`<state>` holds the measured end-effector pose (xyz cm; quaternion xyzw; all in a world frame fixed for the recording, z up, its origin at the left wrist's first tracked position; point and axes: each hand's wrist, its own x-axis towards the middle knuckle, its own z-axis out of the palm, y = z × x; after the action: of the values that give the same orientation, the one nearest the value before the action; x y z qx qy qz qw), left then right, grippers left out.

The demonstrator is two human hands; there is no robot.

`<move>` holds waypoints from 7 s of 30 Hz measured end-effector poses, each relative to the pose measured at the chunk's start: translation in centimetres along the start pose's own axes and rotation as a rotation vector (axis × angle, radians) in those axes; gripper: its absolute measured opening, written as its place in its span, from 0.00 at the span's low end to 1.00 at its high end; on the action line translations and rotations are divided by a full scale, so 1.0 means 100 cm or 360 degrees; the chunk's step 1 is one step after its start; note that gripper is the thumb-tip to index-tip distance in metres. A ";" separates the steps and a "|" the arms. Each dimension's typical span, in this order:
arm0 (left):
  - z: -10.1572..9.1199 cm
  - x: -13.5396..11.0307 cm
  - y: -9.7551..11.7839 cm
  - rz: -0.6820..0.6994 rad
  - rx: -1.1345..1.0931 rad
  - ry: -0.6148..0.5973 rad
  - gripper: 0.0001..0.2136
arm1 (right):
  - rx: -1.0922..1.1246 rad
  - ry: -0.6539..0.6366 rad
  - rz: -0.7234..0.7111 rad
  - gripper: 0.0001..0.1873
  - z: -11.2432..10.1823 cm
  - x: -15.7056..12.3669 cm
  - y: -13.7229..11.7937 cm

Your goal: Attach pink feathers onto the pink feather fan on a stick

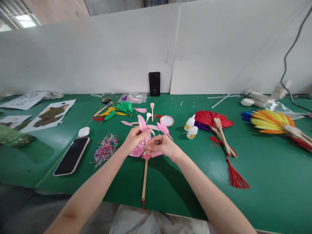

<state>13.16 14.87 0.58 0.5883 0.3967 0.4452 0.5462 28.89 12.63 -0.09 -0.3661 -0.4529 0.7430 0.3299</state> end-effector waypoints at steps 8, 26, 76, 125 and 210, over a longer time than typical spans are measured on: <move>-0.002 0.000 0.001 -0.0102 -0.0200 -0.0050 0.14 | -0.0100 0.0038 -0.0022 0.15 0.004 -0.002 -0.004; 0.002 -0.002 0.002 -0.0085 -0.0297 -0.0149 0.14 | -0.0018 -0.0007 -0.0029 0.12 0.002 -0.001 -0.002; -0.002 0.005 -0.003 -0.0268 -0.0393 0.0018 0.15 | -0.1504 0.0328 -0.0901 0.10 0.018 -0.007 0.005; 0.005 0.001 -0.005 -0.0098 -0.0179 0.0149 0.14 | -0.2076 0.0335 -0.1027 0.10 0.016 -0.010 0.002; 0.008 -0.004 0.001 0.0026 -0.0481 0.0017 0.14 | -0.0221 0.0099 -0.0332 0.19 0.019 -0.003 0.002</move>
<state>13.80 14.22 0.64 0.5003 0.3233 0.5074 0.6227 27.42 11.56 0.43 -0.3619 -0.5283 0.6598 0.3932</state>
